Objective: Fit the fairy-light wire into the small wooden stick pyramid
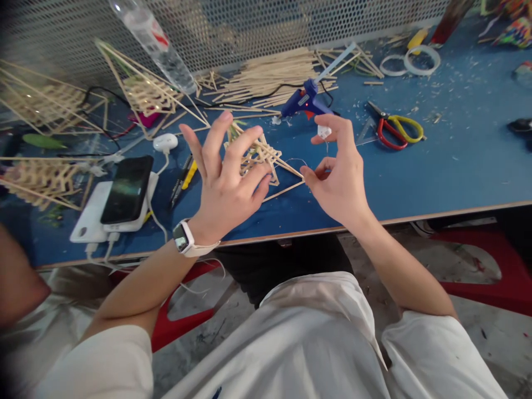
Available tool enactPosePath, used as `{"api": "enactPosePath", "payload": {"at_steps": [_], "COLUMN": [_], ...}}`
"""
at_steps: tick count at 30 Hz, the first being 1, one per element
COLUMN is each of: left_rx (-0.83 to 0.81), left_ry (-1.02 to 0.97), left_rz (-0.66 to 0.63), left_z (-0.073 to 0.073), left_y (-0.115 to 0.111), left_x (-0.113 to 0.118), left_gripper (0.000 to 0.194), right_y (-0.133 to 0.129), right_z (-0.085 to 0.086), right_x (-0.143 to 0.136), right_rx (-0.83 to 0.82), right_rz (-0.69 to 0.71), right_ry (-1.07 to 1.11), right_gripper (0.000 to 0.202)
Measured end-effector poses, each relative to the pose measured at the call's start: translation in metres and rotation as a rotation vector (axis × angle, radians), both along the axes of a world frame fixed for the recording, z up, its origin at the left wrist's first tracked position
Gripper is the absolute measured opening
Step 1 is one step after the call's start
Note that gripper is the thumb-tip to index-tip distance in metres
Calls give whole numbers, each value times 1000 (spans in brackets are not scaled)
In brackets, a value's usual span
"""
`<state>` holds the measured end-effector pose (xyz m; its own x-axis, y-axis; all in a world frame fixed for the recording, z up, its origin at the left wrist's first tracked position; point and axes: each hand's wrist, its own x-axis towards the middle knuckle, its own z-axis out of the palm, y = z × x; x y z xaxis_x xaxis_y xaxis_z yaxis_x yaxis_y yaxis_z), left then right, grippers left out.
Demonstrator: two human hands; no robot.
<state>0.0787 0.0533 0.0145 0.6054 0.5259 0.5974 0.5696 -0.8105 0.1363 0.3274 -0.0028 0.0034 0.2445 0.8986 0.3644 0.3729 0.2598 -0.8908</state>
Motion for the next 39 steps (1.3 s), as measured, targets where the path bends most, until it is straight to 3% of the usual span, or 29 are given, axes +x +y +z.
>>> {"api": "enactPosePath", "payload": {"at_steps": [5, 11, 18, 24, 32, 39], "left_rx": [136, 139, 114, 11, -48, 126], "left_ry": [75, 71, 68, 9, -40, 3], "left_rz": [43, 55, 43, 26, 3, 49], "left_z": [3, 5, 8, 2, -3, 0], "left_y": [0, 0, -1, 4, 8, 2], "left_x": [-2, 0, 1, 2, 1, 2], "left_gripper": [14, 17, 15, 7, 14, 17], "right_y": [3, 2, 6, 10, 23, 29], "right_z": [2, -6, -1, 4, 10, 7], "right_x": [5, 14, -14, -30, -34, -34], "right_rx": [-30, -161, -71, 6, 59, 67], "right_rz": [5, 148, 43, 83, 103, 108], "right_ry": [-17, 141, 221, 62, -250, -271], "right_gripper": [81, 84, 59, 51, 49, 46]}}
